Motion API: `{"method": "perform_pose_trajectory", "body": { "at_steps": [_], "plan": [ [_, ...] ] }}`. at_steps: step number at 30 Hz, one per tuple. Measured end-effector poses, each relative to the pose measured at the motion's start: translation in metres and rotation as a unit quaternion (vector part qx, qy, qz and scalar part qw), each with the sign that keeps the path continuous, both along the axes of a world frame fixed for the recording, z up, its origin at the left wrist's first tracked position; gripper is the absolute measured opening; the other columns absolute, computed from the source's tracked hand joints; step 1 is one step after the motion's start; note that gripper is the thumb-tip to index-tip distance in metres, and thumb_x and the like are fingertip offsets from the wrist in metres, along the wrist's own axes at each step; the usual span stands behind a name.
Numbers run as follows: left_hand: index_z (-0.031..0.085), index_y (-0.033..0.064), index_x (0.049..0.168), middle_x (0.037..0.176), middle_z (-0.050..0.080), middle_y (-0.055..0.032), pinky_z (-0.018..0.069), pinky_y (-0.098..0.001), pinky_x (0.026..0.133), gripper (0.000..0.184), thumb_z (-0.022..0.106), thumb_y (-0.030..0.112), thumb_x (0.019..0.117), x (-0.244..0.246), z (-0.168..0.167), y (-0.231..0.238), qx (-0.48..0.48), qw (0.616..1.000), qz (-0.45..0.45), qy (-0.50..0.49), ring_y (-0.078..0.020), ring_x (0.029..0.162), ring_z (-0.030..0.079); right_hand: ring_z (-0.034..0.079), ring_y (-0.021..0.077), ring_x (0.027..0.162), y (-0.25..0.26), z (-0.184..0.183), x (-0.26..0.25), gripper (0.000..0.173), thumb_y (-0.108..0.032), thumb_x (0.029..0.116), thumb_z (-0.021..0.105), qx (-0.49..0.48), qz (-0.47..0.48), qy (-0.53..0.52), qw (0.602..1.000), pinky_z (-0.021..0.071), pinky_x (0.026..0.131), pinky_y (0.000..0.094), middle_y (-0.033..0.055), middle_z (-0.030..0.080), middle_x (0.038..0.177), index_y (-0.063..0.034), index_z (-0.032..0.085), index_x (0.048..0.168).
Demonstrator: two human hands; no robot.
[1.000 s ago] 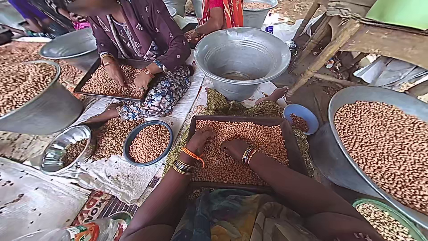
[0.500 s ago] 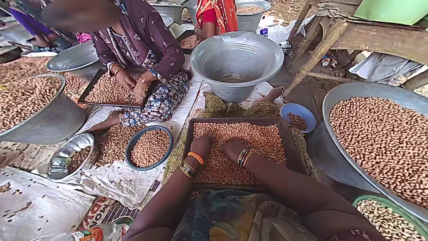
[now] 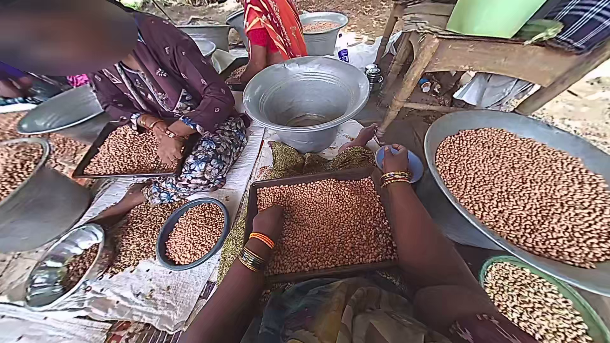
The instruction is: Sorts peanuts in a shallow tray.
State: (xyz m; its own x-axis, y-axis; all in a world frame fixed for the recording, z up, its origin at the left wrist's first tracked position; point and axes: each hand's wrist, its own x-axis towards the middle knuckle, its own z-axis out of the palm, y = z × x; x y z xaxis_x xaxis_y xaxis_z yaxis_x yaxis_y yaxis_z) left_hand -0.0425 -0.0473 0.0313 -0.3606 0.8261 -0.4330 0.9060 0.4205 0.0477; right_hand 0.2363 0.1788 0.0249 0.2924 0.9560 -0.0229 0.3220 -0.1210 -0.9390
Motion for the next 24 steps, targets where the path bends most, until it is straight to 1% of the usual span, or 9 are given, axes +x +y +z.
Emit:
{"method": "perform_pose_trajectory", "body": {
  "at_steps": [3, 7, 10, 13, 14, 16, 18, 20, 24],
  "plan": [
    [0.065, 0.0061, 0.131, 0.133, 0.066, -0.0210, 0.0506, -0.0648, 0.098, 0.032, 0.051, 0.018, 0.1051, -0.001, 0.001, 0.000, -0.016, 1.000, -0.001, 0.001, -0.0418, 0.125, 0.063, 0.063, 0.0300, 0.086, -0.005, -0.005, -0.006, 0.042, -0.021, 0.1087, 0.050, 0.006, 0.060, -0.006, 0.998, 0.0520, 0.081, 0.0469, 0.0245, 0.065, 0.112, 0.0006, 0.047, 0.145],
    [0.067, 0.0028, 0.124, 0.127, 0.067, -0.0235, 0.0514, -0.0658, 0.094, 0.031, 0.047, 0.019, 0.1059, 0.000, -0.002, 0.002, -0.018, 1.000, -0.008, 0.013, -0.0442, 0.120, 0.065, 0.049, 0.0137, 0.064, -0.066, -0.003, -0.065, 0.028, -0.021, 0.1088, 0.052, -0.025, 0.398, -0.066, 0.915, 0.0455, 0.062, 0.0332, 0.0103, 0.063, 0.087, -0.0023, 0.066, 0.125],
    [0.067, 0.0036, 0.126, 0.128, 0.067, -0.0230, 0.0503, -0.0659, 0.097, 0.033, 0.047, 0.021, 0.1064, -0.004, -0.003, 0.002, -0.017, 1.000, -0.011, 0.005, -0.0436, 0.121, 0.064, 0.049, 0.0113, 0.068, -0.128, 0.006, -0.103, 0.030, -0.021, 0.1094, 0.050, -0.073, 0.678, -0.142, 0.717, 0.0441, 0.066, 0.0301, 0.0094, 0.062, 0.093, 0.0001, 0.062, 0.127],
    [0.067, 0.0034, 0.127, 0.127, 0.068, -0.0201, 0.0491, -0.0600, 0.103, 0.035, 0.050, 0.027, 0.1066, -0.018, -0.006, -0.001, 0.058, 0.995, 0.004, -0.086, -0.0369, 0.122, 0.065, 0.068, 0.0374, 0.100, -0.171, 0.002, -0.122, 0.027, -0.011, 0.1058, 0.057, -0.023, 0.834, -0.248, 0.493, 0.0507, 0.092, 0.0543, 0.0274, 0.069, 0.110, 0.0081, 0.066, 0.122],
    [0.069, 0.0017, 0.123, 0.118, 0.071, -0.0184, 0.0510, -0.0541, 0.101, 0.033, 0.056, 0.026, 0.1055, -0.025, -0.009, -0.002, 0.117, 0.982, 0.017, -0.150, -0.0320, 0.113, 0.068, 0.066, 0.0441, 0.106, -0.177, -0.002, -0.123, 0.025, -0.008, 0.1037, 0.058, -0.006, 0.855, -0.280, 0.435, 0.0474, 0.095, 0.0605, 0.0303, 0.069, 0.110, 0.0093, 0.068, 0.119],
    [0.071, -0.0001, 0.104, 0.089, 0.069, -0.0074, 0.0521, -0.0332, 0.079, 0.018, 0.064, 0.017, 0.1008, -0.035, -0.018, -0.005, 0.262, 0.907, 0.070, -0.321, -0.0127, 0.079, 0.062, 0.065, 0.0474, 0.107, -0.177, -0.007, -0.122, 0.024, -0.010, 0.1018, 0.062, -0.006, 0.862, -0.347, 0.370, 0.0465, 0.094, 0.0645, 0.0307, 0.069, 0.108, 0.0088, 0.071, 0.113],
    [0.066, 0.0058, 0.086, 0.063, 0.054, 0.0049, 0.0406, -0.0199, 0.053, 0.015, 0.061, 0.009, 0.1001, -0.038, -0.027, -0.005, 0.334, 0.792, 0.149, -0.490, -0.0017, 0.053, 0.047, 0.064, 0.0478, 0.111, -0.164, -0.006, -0.120, 0.026, -0.013, 0.1013, 0.064, -0.037, 0.837, -0.406, 0.365, 0.0456, 0.097, 0.0652, 0.0308, 0.068, 0.113, 0.0080, 0.071, 0.116],
    [0.063, 0.0081, 0.082, 0.055, 0.045, 0.0085, 0.0334, -0.0178, 0.044, 0.021, 0.057, 0.007, 0.1017, -0.038, -0.028, -0.005, 0.333, 0.705, 0.212, -0.590, -0.0007, 0.044, 0.038, 0.063, 0.0487, 0.114, -0.144, -0.002, -0.114, 0.028, -0.015, 0.1011, 0.065, -0.064, 0.796, -0.450, 0.401, 0.0446, 0.099, 0.0660, 0.0311, 0.068, 0.117, 0.0078, 0.071, 0.116],
    [0.056, 0.0092, 0.079, 0.054, 0.044, 0.0056, 0.0331, -0.0162, 0.041, 0.029, 0.048, 0.007, 0.1065, -0.034, -0.022, -0.004, 0.333, 0.609, 0.300, -0.654, -0.0020, 0.042, 0.038, 0.062, 0.0505, 0.120, -0.127, 0.008, -0.104, 0.030, -0.014, 0.1047, 0.054, -0.099, 0.637, -0.498, 0.580, 0.0480, 0.097, 0.0695, 0.0311, 0.064, 0.126, 0.0044, 0.065, 0.126]
  ]
}}
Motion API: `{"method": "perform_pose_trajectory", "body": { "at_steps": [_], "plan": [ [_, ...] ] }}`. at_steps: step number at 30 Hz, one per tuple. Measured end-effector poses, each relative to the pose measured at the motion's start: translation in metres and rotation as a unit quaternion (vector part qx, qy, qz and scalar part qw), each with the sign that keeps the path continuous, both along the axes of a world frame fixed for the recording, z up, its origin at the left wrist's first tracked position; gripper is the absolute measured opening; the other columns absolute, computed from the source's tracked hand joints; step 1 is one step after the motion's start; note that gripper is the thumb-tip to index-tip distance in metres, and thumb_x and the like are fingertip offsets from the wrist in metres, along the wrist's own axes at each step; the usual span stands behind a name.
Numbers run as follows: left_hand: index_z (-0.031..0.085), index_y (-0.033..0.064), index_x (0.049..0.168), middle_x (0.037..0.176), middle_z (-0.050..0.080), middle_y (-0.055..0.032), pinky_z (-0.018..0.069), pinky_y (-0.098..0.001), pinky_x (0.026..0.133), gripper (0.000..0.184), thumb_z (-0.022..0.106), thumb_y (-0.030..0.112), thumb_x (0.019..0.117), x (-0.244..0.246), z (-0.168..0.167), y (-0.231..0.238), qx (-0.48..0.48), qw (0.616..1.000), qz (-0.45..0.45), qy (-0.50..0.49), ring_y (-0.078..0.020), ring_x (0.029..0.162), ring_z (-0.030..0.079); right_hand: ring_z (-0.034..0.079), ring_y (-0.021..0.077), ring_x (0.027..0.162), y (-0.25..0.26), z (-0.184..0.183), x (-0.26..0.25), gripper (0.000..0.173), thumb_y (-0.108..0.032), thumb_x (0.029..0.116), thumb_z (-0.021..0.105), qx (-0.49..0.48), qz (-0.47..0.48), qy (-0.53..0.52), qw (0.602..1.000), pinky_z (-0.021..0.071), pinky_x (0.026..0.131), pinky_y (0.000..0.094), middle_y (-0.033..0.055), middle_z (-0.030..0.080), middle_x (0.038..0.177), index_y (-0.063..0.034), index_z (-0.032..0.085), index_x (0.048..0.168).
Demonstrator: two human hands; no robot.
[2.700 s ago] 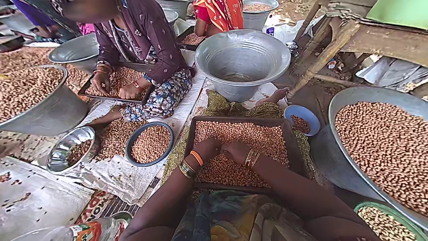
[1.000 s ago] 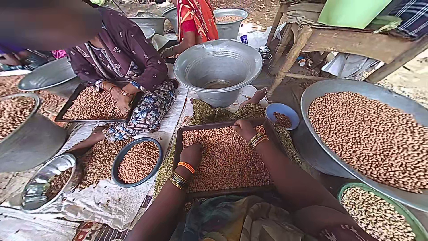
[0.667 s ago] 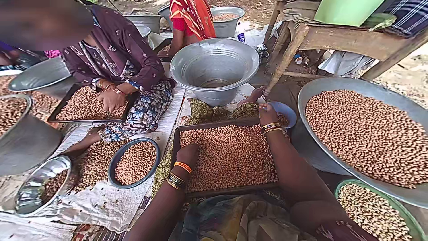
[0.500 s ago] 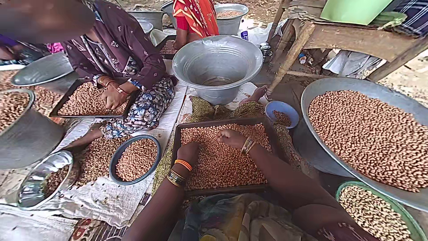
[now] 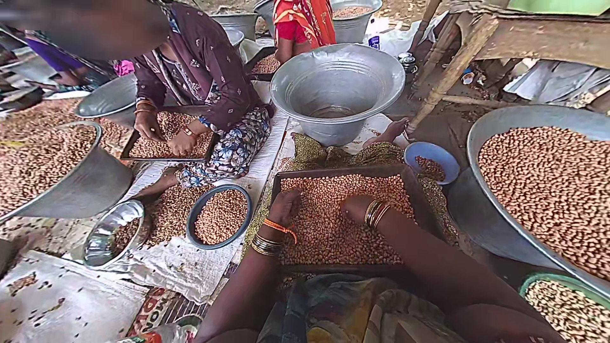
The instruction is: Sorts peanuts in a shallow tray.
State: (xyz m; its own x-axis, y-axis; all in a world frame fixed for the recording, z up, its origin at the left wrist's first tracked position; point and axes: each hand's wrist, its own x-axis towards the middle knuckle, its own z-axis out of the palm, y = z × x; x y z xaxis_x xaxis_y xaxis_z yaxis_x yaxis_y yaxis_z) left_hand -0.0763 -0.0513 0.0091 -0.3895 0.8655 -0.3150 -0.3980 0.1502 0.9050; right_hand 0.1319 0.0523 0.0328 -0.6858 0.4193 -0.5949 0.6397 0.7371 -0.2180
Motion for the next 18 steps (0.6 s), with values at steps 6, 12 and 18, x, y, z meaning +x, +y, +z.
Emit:
{"method": "perform_pose_trajectory", "body": {
  "at_steps": [6, 12, 18],
  "plan": [
    [0.055, 0.0060, 0.091, 0.070, 0.060, -0.0039, 0.0358, -0.0174, 0.041, 0.028, 0.035, 0.014, 0.1084, -0.003, 0.007, 0.002, -0.011, 0.993, 0.052, -0.102, -0.0059, 0.045, 0.045, 0.066, 0.0481, 0.112, -0.029, -0.006, -0.041, 0.040, -0.019, 0.1091, 0.044, 0.020, -0.038, 0.158, 0.986, 0.0506, 0.093, 0.0660, 0.0274, 0.069, 0.120, -0.0147, 0.052, 0.148],
    [0.072, 0.0017, 0.106, 0.096, 0.071, -0.0090, 0.0529, -0.0366, 0.085, 0.020, 0.071, 0.020, 0.0978, -0.013, 0.013, 0.002, -0.142, 0.874, -0.171, 0.432, -0.0156, 0.087, 0.065, 0.067, 0.0512, 0.108, -0.033, -0.018, -0.069, 0.044, -0.019, 0.1108, 0.040, 0.056, -0.019, 0.100, 0.993, 0.0522, 0.086, 0.0672, 0.0293, 0.068, 0.117, -0.0139, 0.046, 0.154],
    [0.073, 0.0070, 0.119, 0.123, 0.070, -0.0178, 0.0474, -0.0609, 0.103, 0.031, 0.064, 0.031, 0.1010, -0.006, 0.025, 0.006, -0.273, 0.723, -0.257, 0.580, -0.0361, 0.120, 0.065, 0.067, 0.0508, 0.107, -0.037, -0.024, -0.068, 0.036, -0.015, 0.1087, 0.044, 0.066, -0.002, 0.104, 0.992, 0.0533, 0.084, 0.0676, 0.0281, 0.068, 0.116, -0.0118, 0.055, 0.143]
  ]
}}
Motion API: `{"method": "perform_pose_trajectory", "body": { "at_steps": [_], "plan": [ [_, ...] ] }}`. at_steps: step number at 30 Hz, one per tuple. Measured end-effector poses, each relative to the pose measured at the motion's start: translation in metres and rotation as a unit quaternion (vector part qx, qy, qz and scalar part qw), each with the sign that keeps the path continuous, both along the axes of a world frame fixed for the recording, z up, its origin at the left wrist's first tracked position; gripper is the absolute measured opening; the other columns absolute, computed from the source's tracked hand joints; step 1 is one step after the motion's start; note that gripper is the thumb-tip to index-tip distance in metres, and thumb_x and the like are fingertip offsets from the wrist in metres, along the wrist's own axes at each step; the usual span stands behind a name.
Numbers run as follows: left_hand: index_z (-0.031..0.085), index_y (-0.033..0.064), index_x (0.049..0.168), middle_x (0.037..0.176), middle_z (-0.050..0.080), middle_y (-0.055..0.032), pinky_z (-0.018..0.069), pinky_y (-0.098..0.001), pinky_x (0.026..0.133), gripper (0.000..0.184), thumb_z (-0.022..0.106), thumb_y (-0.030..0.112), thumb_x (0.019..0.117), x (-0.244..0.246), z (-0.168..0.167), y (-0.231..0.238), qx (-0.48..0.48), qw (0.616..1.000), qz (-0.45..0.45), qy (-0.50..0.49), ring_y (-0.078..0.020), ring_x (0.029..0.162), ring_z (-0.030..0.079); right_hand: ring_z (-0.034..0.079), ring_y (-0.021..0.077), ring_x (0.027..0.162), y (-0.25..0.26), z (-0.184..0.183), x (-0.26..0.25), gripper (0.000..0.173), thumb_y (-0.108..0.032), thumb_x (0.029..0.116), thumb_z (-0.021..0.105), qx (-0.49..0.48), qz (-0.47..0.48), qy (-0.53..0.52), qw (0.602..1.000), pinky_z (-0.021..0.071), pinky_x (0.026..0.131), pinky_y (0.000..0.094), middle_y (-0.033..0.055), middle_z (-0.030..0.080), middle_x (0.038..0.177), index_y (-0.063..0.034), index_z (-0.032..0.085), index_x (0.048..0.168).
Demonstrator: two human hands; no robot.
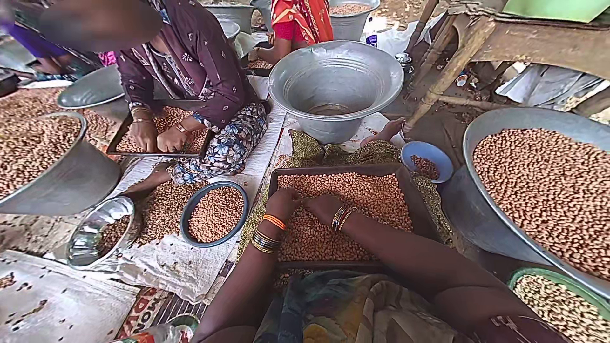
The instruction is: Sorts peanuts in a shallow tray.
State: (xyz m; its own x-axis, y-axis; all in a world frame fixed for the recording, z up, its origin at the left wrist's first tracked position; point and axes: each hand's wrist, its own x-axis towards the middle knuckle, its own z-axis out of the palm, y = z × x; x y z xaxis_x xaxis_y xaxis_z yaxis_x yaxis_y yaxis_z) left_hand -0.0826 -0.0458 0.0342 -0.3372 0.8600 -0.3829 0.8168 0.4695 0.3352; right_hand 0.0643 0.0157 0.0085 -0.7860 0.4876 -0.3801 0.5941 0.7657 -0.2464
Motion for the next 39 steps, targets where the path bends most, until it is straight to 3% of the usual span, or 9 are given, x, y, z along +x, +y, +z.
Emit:
{"method": "perform_pose_trajectory", "body": {
  "at_steps": [6, 16, 18, 20, 22, 31, 33, 36, 39],
  "plan": [
    [0.070, 0.0096, 0.129, 0.135, 0.066, -0.0180, 0.0471, -0.0623, 0.105, 0.032, 0.058, 0.022, 0.1020, 0.010, -0.003, -0.003, -0.056, 0.997, -0.006, 0.046, -0.0378, 0.128, 0.061, 0.063, 0.0372, 0.123, 0.033, -0.004, 0.024, 0.035, -0.016, 0.1088, 0.046, -0.136, -0.045, 0.156, 0.977, 0.0470, 0.107, 0.0548, 0.0236, 0.066, 0.131, -0.0008, 0.059, 0.138],
    [0.071, 0.0025, 0.116, 0.112, 0.072, -0.0164, 0.0534, -0.0501, 0.096, 0.027, 0.057, 0.022, 0.1035, 0.010, -0.003, -0.003, 0.061, 0.998, 0.013, -0.025, -0.0290, 0.107, 0.069, 0.065, 0.0499, 0.114, 0.002, 0.003, 0.016, 0.037, -0.018, 0.1102, 0.042, -0.038, 0.003, 0.031, 0.999, 0.0508, 0.092, 0.0680, 0.0286, 0.067, 0.123, -0.0082, 0.057, 0.142],
    [0.065, 0.0008, 0.092, 0.070, 0.055, -0.0041, 0.0426, -0.0253, 0.058, 0.017, 0.054, 0.008, 0.1035, 0.003, -0.019, -0.005, 0.247, 0.918, 0.118, -0.288, -0.0103, 0.059, 0.050, 0.066, 0.0502, 0.113, -0.001, 0.003, 0.011, 0.036, -0.019, 0.1101, 0.043, -0.033, 0.000, 0.026, 0.999, 0.0513, 0.090, 0.0684, 0.0282, 0.067, 0.123, -0.0092, 0.057, 0.142],
    [0.051, 0.0093, 0.086, 0.062, 0.050, 0.0035, 0.0373, -0.0157, 0.043, 0.030, 0.031, 0.011, 0.1088, 0.001, -0.022, -0.003, 0.278, 0.731, 0.234, -0.578, -0.0028, 0.046, 0.044, 0.066, 0.0496, 0.112, 0.000, 0.001, 0.009, 0.035, -0.018, 0.1096, 0.045, -0.034, 0.006, 0.027, 0.999, 0.0518, 0.089, 0.0681, 0.0275, 0.068, 0.121, -0.0098, 0.058, 0.141],
    [0.052, 0.0104, 0.087, 0.067, 0.057, -0.0006, 0.0394, -0.0185, 0.043, 0.033, 0.028, 0.016, 0.1090, -0.004, -0.022, -0.003, 0.275, 0.649, 0.283, -0.650, -0.0065, 0.047, 0.048, 0.066, 0.0498, 0.111, 0.002, -0.002, 0.008, 0.035, -0.017, 0.1088, 0.046, -0.031, 0.015, 0.027, 0.999, 0.0522, 0.087, 0.0681, 0.0270, 0.068, 0.120, -0.0118, 0.058, 0.141],
    [0.072, 0.0018, 0.098, 0.083, 0.068, 0.0025, 0.0490, -0.0203, 0.071, 0.009, 0.074, 0.010, 0.0941, -0.010, -0.012, -0.011, 0.219, 0.924, 0.073, -0.304, 0.0009, 0.071, 0.057, 0.066, 0.0483, 0.112, 0.012, -0.005, 0.013, 0.032, -0.020, 0.1089, 0.046, -0.049, 0.028, 0.059, 0.997, 0.0509, 0.090, 0.0684, 0.0269, 0.068, 0.119, -0.0056, 0.061, 0.134],
    [0.073, 0.0005, 0.104, 0.095, 0.070, -0.0069, 0.0517, -0.0327, 0.083, 0.018, 0.076, 0.014, 0.0929, -0.012, -0.006, -0.016, 0.162, 0.967, 0.021, -0.194, -0.0108, 0.084, 0.062, 0.067, 0.0385, 0.113, 0.025, -0.004, 0.022, 0.033, -0.020, 0.1087, 0.049, -0.135, -0.029, 0.131, 0.982, 0.0504, 0.099, 0.0574, 0.0239, 0.069, 0.119, 0.0001, 0.062, 0.131],
    [0.074, 0.0047, 0.116, 0.119, 0.070, -0.0212, 0.0478, -0.0634, 0.101, 0.031, 0.072, 0.028, 0.0955, -0.004, 0.004, -0.019, 0.004, 0.999, -0.043, -0.027, -0.0389, 0.116, 0.065, 0.047, 0.0071, 0.062, 0.040, -0.003, 0.044, 0.020, -0.015, 0.1078, 0.046, -0.329, -0.147, 0.286, 0.888, 0.0404, 0.059, 0.0237, 0.0014, 0.053, 0.079, -0.0009, 0.060, 0.111],
    [0.071, 0.0054, 0.122, 0.129, 0.066, -0.0236, 0.0465, -0.0698, 0.101, 0.033, 0.068, 0.028, 0.0970, 0.009, 0.004, -0.018, -0.079, 0.995, -0.049, 0.044, -0.0448, 0.124, 0.061, 0.047, 0.0046, 0.064, 0.049, 0.004, 0.065, 0.013, -0.012, 0.1029, 0.055, -0.357, -0.075, 0.230, 0.902, 0.0400, 0.061, 0.0230, 0.0000, 0.055, 0.079, -0.0014, 0.063, 0.103]
  ]
}}
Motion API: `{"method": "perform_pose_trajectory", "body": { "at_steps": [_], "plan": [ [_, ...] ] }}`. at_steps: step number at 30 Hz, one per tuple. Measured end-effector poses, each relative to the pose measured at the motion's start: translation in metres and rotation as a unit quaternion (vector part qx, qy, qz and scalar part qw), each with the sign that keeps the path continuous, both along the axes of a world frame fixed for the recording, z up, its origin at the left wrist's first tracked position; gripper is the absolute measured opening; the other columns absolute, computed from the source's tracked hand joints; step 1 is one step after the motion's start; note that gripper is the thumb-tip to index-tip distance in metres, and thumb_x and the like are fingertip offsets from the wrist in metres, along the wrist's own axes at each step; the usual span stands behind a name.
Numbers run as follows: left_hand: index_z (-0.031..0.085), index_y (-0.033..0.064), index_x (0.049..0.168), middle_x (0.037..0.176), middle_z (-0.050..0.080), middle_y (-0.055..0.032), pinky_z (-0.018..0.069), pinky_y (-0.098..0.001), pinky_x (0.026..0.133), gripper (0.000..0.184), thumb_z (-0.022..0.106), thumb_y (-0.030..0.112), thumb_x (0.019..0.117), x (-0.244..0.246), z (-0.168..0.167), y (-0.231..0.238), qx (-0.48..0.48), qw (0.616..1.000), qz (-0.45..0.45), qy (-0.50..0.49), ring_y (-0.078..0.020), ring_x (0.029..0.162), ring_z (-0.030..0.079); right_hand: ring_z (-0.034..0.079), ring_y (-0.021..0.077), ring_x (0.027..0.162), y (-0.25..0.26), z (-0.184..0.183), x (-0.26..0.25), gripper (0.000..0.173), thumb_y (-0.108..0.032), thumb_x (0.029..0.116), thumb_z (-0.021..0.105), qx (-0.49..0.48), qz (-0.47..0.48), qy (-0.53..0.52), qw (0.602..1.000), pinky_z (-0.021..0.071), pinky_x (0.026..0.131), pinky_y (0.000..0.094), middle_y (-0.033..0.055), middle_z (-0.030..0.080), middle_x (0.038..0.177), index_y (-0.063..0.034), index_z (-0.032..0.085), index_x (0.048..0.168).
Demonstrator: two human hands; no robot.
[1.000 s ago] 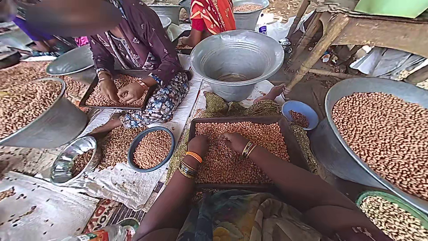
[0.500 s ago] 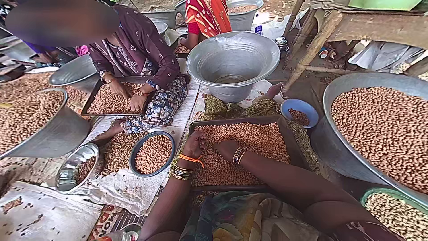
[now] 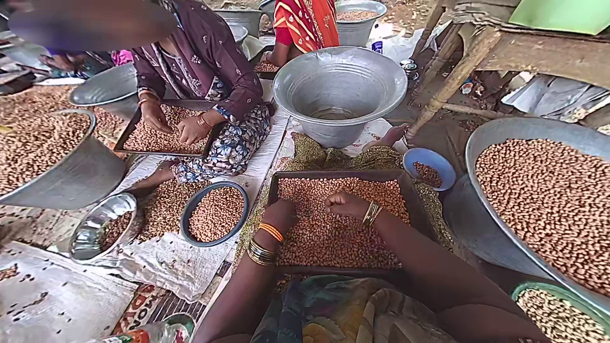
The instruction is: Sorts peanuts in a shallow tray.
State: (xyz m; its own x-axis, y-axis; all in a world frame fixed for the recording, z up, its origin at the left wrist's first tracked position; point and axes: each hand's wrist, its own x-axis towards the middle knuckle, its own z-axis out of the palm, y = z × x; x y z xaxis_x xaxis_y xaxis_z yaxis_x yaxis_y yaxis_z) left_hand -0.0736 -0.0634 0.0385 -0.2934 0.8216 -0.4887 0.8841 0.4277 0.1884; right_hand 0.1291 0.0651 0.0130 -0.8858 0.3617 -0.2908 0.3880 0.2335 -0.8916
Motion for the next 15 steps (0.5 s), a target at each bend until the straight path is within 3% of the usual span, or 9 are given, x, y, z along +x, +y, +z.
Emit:
{"method": "perform_pose_trajectory", "body": {
  "at_steps": [1, 3, 5, 7, 10, 11, 12, 13, 15],
  "plan": [
    [0.071, 0.0046, 0.121, 0.130, 0.066, -0.0239, 0.0469, -0.0697, 0.100, 0.032, 0.066, 0.026, 0.0979, 0.002, 0.000, 0.002, -0.010, 1.000, -0.004, 0.006, -0.0449, 0.124, 0.061, 0.057, 0.0130, 0.078, 0.002, 0.003, 0.003, 0.016, -0.011, 0.1005, 0.060, 0.064, 0.073, -0.030, 0.995, 0.0484, 0.075, 0.0324, 0.0087, 0.064, 0.091, 0.0019, 0.066, 0.109],
    [0.070, 0.0029, 0.122, 0.131, 0.065, -0.0239, 0.0468, -0.0678, 0.102, 0.031, 0.061, 0.022, 0.1004, 0.005, 0.001, 0.006, -0.025, 0.999, -0.017, 0.012, -0.0436, 0.126, 0.060, 0.067, 0.0330, 0.105, -0.001, 0.004, 0.001, 0.027, -0.011, 0.1006, 0.064, 0.167, 0.189, -0.088, 0.964, 0.0500, 0.097, 0.0533, 0.0224, 0.070, 0.112, 0.0032, 0.068, 0.123],
    [0.070, 0.0022, 0.123, 0.131, 0.065, -0.0238, 0.0468, -0.0667, 0.102, 0.031, 0.059, 0.022, 0.1016, 0.005, 0.000, 0.009, -0.038, 0.999, -0.030, 0.014, -0.0427, 0.126, 0.060, 0.064, 0.0422, 0.117, -0.009, 0.003, -0.005, 0.031, -0.014, 0.1035, 0.061, 0.222, 0.237, -0.143, 0.935, 0.0460, 0.103, 0.0631, 0.0260, 0.068, 0.123, 0.0011, 0.065, 0.130],
    [0.069, 0.0016, 0.123, 0.131, 0.065, -0.0235, 0.0469, -0.0661, 0.102, 0.031, 0.059, 0.022, 0.1016, 0.005, -0.003, 0.011, -0.043, 0.998, -0.039, 0.018, -0.0426, 0.126, 0.060, 0.064, 0.0440, 0.117, -0.012, 0.000, -0.011, 0.029, -0.016, 0.1062, 0.056, 0.257, 0.247, -0.162, 0.920, 0.0466, 0.101, 0.0648, 0.0260, 0.068, 0.121, 0.0005, 0.065, 0.128],
    [0.070, 0.0014, 0.120, 0.129, 0.066, -0.0229, 0.0474, -0.0654, 0.102, 0.032, 0.059, 0.024, 0.1002, 0.006, -0.007, 0.012, -0.021, 0.999, -0.040, 0.009, -0.0408, 0.125, 0.062, 0.066, 0.0401, 0.113, -0.005, -0.002, -0.010, 0.029, -0.015, 0.1073, 0.053, 0.232, 0.218, -0.132, 0.939, 0.0484, 0.100, 0.0591, 0.0255, 0.069, 0.117, 0.0037, 0.065, 0.125],
    [0.071, 0.0010, 0.118, 0.124, 0.068, -0.0216, 0.0484, -0.0624, 0.102, 0.031, 0.061, 0.024, 0.1000, 0.004, -0.008, 0.011, 0.020, 0.999, -0.031, -0.025, -0.0382, 0.121, 0.064, 0.067, 0.0339, 0.102, -0.001, -0.003, -0.006, 0.027, -0.014, 0.1069, 0.054, 0.188, 0.178, -0.089, 0.962, 0.0514, 0.095, 0.0517, 0.0231, 0.069, 0.109, 0.0055, 0.066, 0.121],
    [0.072, 0.0005, 0.114, 0.115, 0.071, -0.0188, 0.0511, -0.0561, 0.100, 0.029, 0.063, 0.024, 0.0998, 0.002, -0.008, 0.009, 0.078, 0.994, -0.012, -0.080, -0.0328, 0.112, 0.067, 0.062, 0.0218, 0.081, 0.003, -0.005, -0.001, 0.022, -0.013, 0.1064, 0.054, 0.120, 0.125, -0.034, 0.984, 0.0515, 0.078, 0.0390, 0.0154, 0.066, 0.093, 0.0044, 0.065, 0.114],
    [0.072, -0.0002, 0.106, 0.098, 0.071, -0.0138, 0.0537, -0.0462, 0.089, 0.023, 0.067, 0.020, 0.0977, -0.003, -0.012, 0.006, 0.154, 0.975, 0.014, -0.162, -0.0241, 0.093, 0.067, 0.051, 0.0081, 0.063, 0.005, -0.008, 0.003, 0.015, -0.013, 0.1058, 0.052, 0.022, 0.072, 0.025, 0.997, 0.0429, 0.060, 0.0248, 0.0025, 0.057, 0.078, -0.0014, 0.061, 0.104],
    [0.068, 0.0030, 0.091, 0.073, 0.062, 0.0023, 0.0470, -0.0210, 0.063, 0.007, 0.063, 0.007, 0.0947, -0.009, -0.020, 0.002, 0.272, 0.871, 0.093, -0.399, -0.0024, 0.063, 0.054, 0.043, -0.0037, 0.051, 0.005, -0.008, 0.008, 0.015, -0.012, 0.1018, 0.045, -0.148, 0.011, 0.092, 0.985, 0.0337, 0.047, 0.0139, -0.0096, 0.055, 0.069, -0.0118, 0.056, 0.091]
  ]
}}
